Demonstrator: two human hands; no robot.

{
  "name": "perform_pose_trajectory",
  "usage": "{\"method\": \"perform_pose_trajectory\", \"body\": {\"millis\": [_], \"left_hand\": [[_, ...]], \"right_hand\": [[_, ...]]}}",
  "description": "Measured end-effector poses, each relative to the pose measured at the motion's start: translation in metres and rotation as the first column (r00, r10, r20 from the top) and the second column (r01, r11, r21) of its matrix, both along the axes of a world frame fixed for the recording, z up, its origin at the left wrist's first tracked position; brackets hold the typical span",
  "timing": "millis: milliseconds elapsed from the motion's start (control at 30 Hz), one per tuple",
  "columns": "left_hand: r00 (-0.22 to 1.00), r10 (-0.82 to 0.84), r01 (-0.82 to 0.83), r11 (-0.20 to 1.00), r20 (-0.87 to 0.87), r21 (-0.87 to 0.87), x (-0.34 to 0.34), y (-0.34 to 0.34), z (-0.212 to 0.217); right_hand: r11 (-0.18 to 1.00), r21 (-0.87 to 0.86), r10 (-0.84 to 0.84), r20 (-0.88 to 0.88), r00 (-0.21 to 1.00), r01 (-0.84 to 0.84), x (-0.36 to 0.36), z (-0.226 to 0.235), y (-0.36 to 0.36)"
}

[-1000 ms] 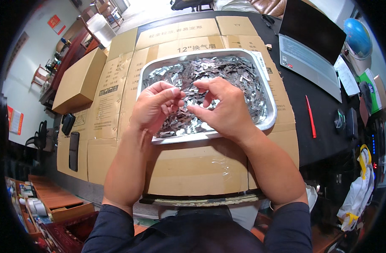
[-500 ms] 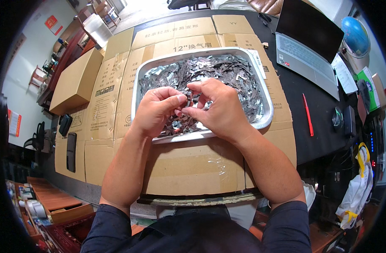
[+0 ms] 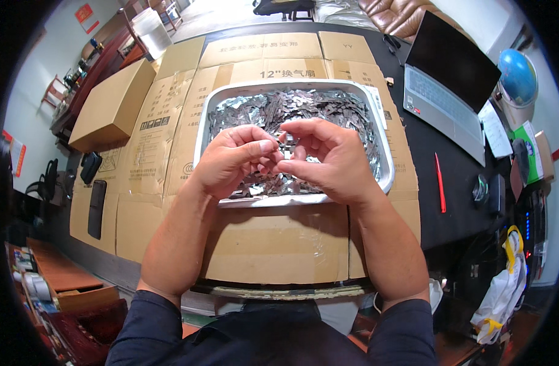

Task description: The person repeatedly picks up small metallic shards from a white tray, inspects them by turning them over, and places them back into the tray. The hands work continuously over the tray without using any tools.

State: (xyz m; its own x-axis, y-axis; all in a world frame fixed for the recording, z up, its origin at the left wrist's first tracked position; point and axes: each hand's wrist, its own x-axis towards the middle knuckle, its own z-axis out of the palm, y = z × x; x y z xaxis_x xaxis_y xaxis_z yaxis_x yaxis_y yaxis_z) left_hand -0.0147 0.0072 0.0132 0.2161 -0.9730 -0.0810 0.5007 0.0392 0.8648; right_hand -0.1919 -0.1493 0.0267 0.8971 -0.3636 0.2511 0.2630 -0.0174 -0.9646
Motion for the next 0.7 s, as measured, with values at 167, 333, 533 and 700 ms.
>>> {"method": "perform_pose_trajectory", "body": {"millis": [167, 333, 533, 700], "left_hand": [[1.000, 0.001, -0.001, 1.000, 0.021, 0.015, 0.000, 0.000, 0.000], [0.998, -0.029, 0.027, 0.999, 0.061, 0.022, -0.002, 0.002, 0.004], [0.987, -0.040, 0.023, 0.994, 0.153, 0.106, -0.013, -0.002, 0.004], [0.990, 0.069, -0.077, 0.995, 0.119, 0.060, -0.017, -0.005, 0.000]], "right_hand": [[0.955, 0.244, 0.176, -0.014, 0.984, -0.167, -0.006, 0.001, -0.018], [0.955, 0.239, 0.171, 0.050, 0.984, -0.178, -0.005, -0.004, -0.017], [0.900, -0.422, -0.079, 0.086, 0.993, 0.108, 0.007, -0.014, -0.005], [0.767, -0.631, -0.077, 0.090, 0.993, 0.116, 0.008, -0.015, -0.004]]}}
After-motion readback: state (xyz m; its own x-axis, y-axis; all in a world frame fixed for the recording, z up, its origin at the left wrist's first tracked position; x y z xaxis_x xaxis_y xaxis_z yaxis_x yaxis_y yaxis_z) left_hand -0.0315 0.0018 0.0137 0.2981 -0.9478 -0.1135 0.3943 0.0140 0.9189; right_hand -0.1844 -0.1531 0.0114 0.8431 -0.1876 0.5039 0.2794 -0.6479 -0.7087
